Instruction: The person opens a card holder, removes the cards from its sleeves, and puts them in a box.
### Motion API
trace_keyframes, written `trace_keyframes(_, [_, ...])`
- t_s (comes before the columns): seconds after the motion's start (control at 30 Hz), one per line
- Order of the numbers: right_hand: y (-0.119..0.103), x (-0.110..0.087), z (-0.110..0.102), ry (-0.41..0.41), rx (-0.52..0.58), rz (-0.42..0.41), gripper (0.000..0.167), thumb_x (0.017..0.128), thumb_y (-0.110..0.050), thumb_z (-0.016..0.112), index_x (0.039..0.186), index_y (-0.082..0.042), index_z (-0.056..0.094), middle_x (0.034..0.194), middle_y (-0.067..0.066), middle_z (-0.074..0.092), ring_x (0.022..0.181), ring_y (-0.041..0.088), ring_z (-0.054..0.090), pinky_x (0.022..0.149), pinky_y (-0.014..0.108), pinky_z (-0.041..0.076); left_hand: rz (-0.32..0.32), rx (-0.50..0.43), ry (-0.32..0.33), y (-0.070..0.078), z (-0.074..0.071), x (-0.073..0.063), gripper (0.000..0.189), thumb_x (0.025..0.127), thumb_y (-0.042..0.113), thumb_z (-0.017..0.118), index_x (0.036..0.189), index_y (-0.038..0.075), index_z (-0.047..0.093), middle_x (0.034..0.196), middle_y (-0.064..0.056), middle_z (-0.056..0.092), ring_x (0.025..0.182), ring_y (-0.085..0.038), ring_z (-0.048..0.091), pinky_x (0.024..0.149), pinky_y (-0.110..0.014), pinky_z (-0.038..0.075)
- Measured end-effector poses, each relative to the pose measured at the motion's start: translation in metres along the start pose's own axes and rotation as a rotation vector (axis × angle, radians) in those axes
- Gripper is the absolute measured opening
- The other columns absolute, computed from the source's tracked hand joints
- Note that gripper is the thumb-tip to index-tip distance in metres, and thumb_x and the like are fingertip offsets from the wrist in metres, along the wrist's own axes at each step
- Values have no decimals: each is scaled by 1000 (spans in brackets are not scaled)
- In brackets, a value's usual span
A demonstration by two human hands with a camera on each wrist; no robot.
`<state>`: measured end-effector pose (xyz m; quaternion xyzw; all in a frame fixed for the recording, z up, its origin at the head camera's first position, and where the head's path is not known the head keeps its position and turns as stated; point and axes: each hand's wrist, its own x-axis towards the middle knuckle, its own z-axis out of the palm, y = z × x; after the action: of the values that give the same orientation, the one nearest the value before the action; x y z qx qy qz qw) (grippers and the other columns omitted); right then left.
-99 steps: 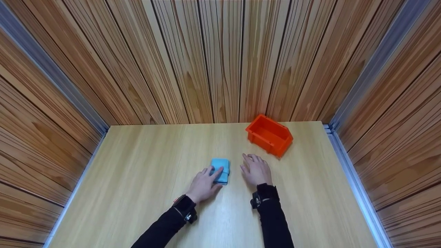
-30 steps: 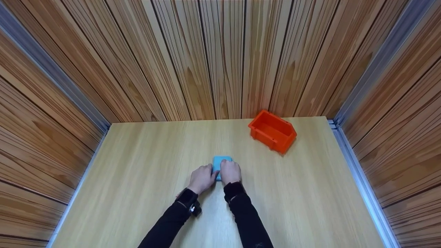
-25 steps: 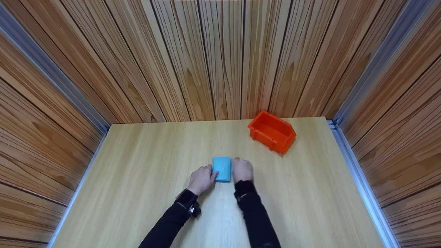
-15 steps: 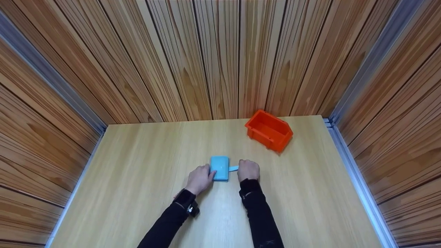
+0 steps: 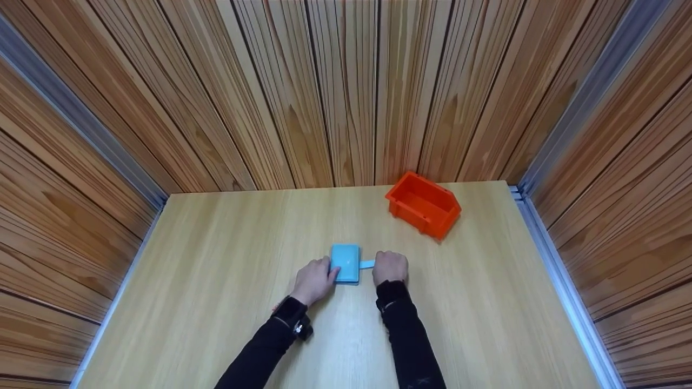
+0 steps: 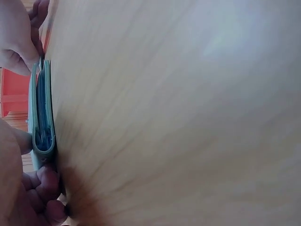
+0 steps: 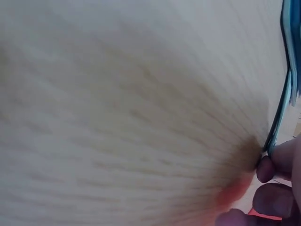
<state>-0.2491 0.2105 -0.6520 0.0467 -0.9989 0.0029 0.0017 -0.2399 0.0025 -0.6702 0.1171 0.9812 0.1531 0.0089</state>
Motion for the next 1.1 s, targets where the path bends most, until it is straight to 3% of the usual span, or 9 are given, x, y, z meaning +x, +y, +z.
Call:
trace_keyframes(0.2, [0, -1, 1, 9, -40, -2, 5, 87, -7, 71, 82, -5, 71, 61, 8, 60, 56, 24, 59, 52, 40, 50, -8, -20, 14, 1, -1, 0, 49, 107, 42, 52, 131, 1, 65, 110, -15, 74, 100, -30, 70, 81, -44, 57])
trace_keyframes(0.33, [1, 0, 2, -8, -39, -3, 6, 88, -7, 71, 83, -5, 71, 61, 7, 60, 56, 23, 58, 52, 39, 50, -19, 0, 109, 9, -3, 1, 48, 104, 44, 56, 126, 2, 63, 110, -13, 71, 95, -28, 69, 75, -41, 57])
trace_keyframes(0.43, [1, 1, 3, -6, -29, 7, 5, 88, -8, 70, 84, -5, 72, 63, 8, 62, 58, 25, 60, 54, 41, 51, 41, 62, 158, 20, -1, 2, 51, 101, 51, 57, 124, 5, 60, 110, -10, 68, 91, -24, 67, 68, -36, 55])
trace_keyframes(0.57, [1, 2, 4, 4, 8, 14, 5, 87, -6, 68, 83, -4, 72, 68, 12, 66, 62, 30, 65, 57, 46, 53, 139, 141, 148, 36, 5, 4, 56, 96, 59, 60, 120, 9, 57, 106, -6, 67, 89, -21, 66, 64, -32, 53])
trace_keyframes(0.73, [-1, 3, 7, 3, 40, -1, 9, 88, -6, 64, 84, -3, 72, 69, 14, 68, 63, 32, 65, 57, 47, 53, 115, 208, 113, 44, 11, 3, 57, 92, 60, 65, 121, 11, 57, 107, -4, 68, 94, -20, 66, 67, -33, 55])
trace_keyframes(0.97, [1, -1, 4, 111, 53, -8, 9, 82, -1, 65, 74, -3, 69, 62, 14, 65, 57, 32, 64, 52, 48, 52, 161, 142, 168, 43, 9, 1, 49, 97, 52, 60, 121, 9, 59, 104, -7, 68, 91, -22, 65, 65, -34, 55])
trace_keyframes(1.1, [3, -3, 3, 97, 46, -19, 9, 82, -1, 66, 75, -4, 69, 61, 13, 64, 56, 31, 63, 50, 46, 51, 181, 81, 200, 40, 6, -1, 44, 98, 44, 59, 119, 6, 60, 100, -10, 68, 88, -24, 66, 65, -36, 56])
